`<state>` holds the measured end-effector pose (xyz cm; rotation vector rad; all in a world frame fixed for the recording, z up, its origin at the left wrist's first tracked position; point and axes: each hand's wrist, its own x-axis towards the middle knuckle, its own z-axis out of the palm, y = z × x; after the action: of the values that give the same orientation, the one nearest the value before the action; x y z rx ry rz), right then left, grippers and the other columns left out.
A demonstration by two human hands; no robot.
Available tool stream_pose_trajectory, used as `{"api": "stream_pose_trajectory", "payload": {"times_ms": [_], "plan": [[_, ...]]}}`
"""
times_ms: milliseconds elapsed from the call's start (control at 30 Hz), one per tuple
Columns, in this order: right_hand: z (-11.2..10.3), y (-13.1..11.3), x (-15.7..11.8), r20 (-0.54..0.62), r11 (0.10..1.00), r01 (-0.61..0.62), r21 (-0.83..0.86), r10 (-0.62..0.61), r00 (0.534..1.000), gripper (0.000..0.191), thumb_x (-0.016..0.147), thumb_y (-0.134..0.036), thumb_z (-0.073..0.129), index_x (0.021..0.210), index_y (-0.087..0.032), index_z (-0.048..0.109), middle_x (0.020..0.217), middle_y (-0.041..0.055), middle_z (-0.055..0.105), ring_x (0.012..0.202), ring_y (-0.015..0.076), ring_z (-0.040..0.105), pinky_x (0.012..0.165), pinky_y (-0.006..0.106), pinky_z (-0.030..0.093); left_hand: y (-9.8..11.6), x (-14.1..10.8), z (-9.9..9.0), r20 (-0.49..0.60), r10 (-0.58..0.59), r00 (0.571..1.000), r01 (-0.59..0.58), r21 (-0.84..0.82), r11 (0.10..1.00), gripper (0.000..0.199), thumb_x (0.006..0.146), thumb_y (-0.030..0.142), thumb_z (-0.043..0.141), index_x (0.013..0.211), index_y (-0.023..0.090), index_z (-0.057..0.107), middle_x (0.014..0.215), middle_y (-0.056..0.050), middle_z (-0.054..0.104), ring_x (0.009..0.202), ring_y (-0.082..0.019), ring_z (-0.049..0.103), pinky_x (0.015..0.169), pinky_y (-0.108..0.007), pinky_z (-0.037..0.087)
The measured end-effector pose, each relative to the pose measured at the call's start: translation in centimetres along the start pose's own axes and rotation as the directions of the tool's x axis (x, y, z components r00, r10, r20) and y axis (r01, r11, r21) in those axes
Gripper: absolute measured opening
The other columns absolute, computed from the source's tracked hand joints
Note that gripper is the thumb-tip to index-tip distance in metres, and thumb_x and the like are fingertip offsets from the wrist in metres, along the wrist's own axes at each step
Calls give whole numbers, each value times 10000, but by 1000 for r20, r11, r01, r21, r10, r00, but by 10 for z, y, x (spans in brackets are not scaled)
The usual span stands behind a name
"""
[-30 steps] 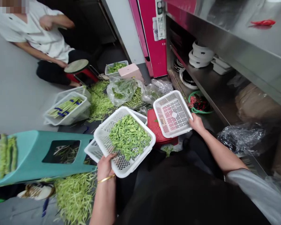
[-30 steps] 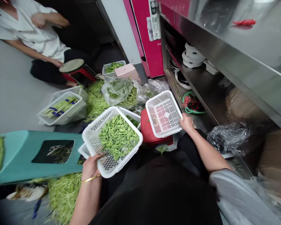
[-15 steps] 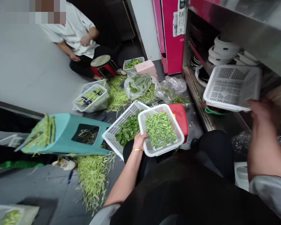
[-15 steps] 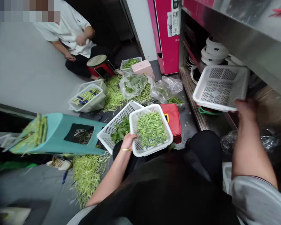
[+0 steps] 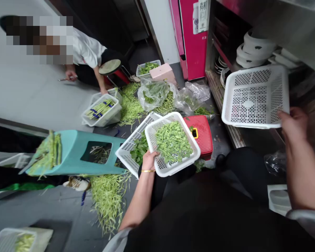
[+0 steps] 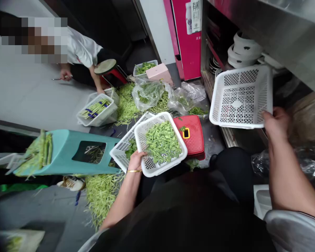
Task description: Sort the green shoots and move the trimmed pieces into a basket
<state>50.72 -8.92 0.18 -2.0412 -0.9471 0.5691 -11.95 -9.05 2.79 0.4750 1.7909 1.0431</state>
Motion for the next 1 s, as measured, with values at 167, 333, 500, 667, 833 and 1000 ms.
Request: {"api": "stream_pose_trajectory", "payload": {"times_ms": [167, 333, 500, 667, 833, 1000], "plan": [[41, -32, -12, -126, 995, -102, 0, 101, 987, 166, 868, -323, 715, 1006, -245, 664, 1113, 138, 804, 1000, 296, 737, 925, 445, 591, 19, -2, -29, -123, 49, 991, -52, -23, 998, 420, 416, 199, 799, 818, 186, 679, 633, 63, 637, 616, -132, 563, 649, -274, 459], [118, -40, -58, 127, 993, -112, -24, 114, 985, 132, 874, -328, 691, 963, -242, 646, 1018, 95, 804, 898, 252, 726, 821, 356, 583, 25, -27, -44, -119, 32, 992, -39, -52, 998, 472, 383, 214, 805, 837, 192, 680, 681, 35, 661, 671, -174, 610, 690, -323, 505], [181, -57, -92, 339, 982, -76, -170, 131, 931, 223, 775, -282, 726, 722, -281, 509, 810, 120, 725, 1032, 371, 751, 953, 472, 575, 11, -75, -60, -52, 38, 998, -40, -47, 998, 599, 414, 243, 828, 1003, 150, 764, 663, 29, 664, 577, -148, 556, 597, -298, 453], [185, -97, -92, 391, 969, 167, -181, -85, 916, 278, 860, -464, 778, 989, -244, 668, 1279, 265, 725, 1420, 487, 605, 1188, 669, 466, 12, -95, -86, -10, 76, 997, -75, 37, 996, 507, 502, 209, 775, 1002, 127, 792, 612, 47, 610, 527, -125, 506, 539, -259, 411], [205, -169, -145, 676, 919, 291, 266, -393, 623, 588, 951, -635, 653, 1405, -263, 697, 1280, 149, 774, 1065, 359, 792, 818, 535, 693, 84, -84, -130, 120, 128, 985, -154, 244, 958, 424, 553, 28, 705, 950, 79, 845, 602, 51, 582, 536, -90, 452, 541, -205, 317], [220, -214, -197, 794, 882, 196, 429, -472, 385, 734, 884, -726, 660, 1422, -228, 694, 1176, 135, 802, 1037, 350, 788, 741, 460, 679, 127, -91, -127, 437, 69, 897, -333, 564, 756, 261, 582, -18, 693, 788, 93, 809, 613, 48, 581, 573, -83, 463, 572, -208, 295]]}}
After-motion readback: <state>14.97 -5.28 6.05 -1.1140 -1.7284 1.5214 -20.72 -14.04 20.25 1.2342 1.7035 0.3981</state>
